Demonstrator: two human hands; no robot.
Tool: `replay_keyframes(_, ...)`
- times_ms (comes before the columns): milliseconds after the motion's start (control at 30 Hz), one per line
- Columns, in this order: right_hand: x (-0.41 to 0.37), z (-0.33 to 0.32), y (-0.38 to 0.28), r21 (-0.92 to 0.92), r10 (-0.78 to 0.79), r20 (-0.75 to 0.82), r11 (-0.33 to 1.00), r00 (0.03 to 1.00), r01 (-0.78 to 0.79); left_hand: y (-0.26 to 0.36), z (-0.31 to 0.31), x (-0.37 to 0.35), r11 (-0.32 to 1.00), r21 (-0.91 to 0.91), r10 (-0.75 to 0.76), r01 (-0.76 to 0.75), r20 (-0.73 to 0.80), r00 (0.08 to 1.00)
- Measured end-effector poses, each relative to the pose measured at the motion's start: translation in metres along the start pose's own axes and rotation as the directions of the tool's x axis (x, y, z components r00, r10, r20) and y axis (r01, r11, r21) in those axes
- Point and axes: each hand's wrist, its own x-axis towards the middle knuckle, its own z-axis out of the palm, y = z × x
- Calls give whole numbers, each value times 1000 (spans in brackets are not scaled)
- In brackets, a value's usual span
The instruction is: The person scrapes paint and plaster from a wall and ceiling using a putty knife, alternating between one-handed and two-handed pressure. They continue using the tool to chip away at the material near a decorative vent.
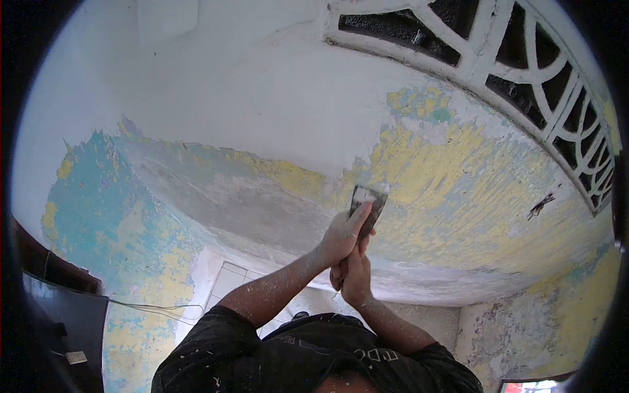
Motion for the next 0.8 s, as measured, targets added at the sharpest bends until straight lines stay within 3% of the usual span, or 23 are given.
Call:
replay_keyframes(33, -1, -4, 3, -152, -153, -13, 977, 988, 149, 3, 4, 3, 998, 45, 48, -48, -14, 999)
replay_keyframes(67, 14, 6, -39, 68, 121, -13, 990, 993, -120, 17, 2, 21, 988, 105, 120, -112, -65, 991)
replay_keyframes(167, 38, 17, -87, 97, 25, 43, 995, 999, -29, 87, 11, 24, 997, -38, 71, -73, -49, 996)
replay_keyframes(267, 28, 5, -69, 2, 38, 132, 999, 991, -38, 71, 10, 14, 982, 39, 190, -187, -85, 978)
replay_keyframes(300, 18, 1, -54, -20, 115, 85, 993, 990, -114, 47, 10, 8, 982, 38, 187, -184, -86, 979)
replay_keyframes(367, -8, -1, -23, -128, 53, -42, 990, 998, -58, 7, 8, -4, 992, -26, 123, -125, -78, 989)
replay_keyframes(467, 4, -16, -22, -74, 118, 71, 991, 990, -113, 12, 12, 6, 999, -50, 14, -19, -96, 995)
replay_keyframes(500, 10, -11, -32, 142, 194, 96, 968, 976, -206, 13, 13, 5, 998, -55, 0, -6, -97, 995)
replay_keyframes(567, 14, -7, -29, 210, 225, 80, 949, 971, -237, 23, 9, 11, 999, -46, -14, 10, -88, 996)
replay_keyframes(733, -17, -5, -19, 108, 185, 19, 977, 983, -186, -5, 9, -2, 992, -125, -9, 1, -59, 998)
replay_keyframes(800, -12, -8, -31, 24, 203, -6, 979, 979, -203, -3, 16, 0, 999, 11, 32, -31, -91, 995)
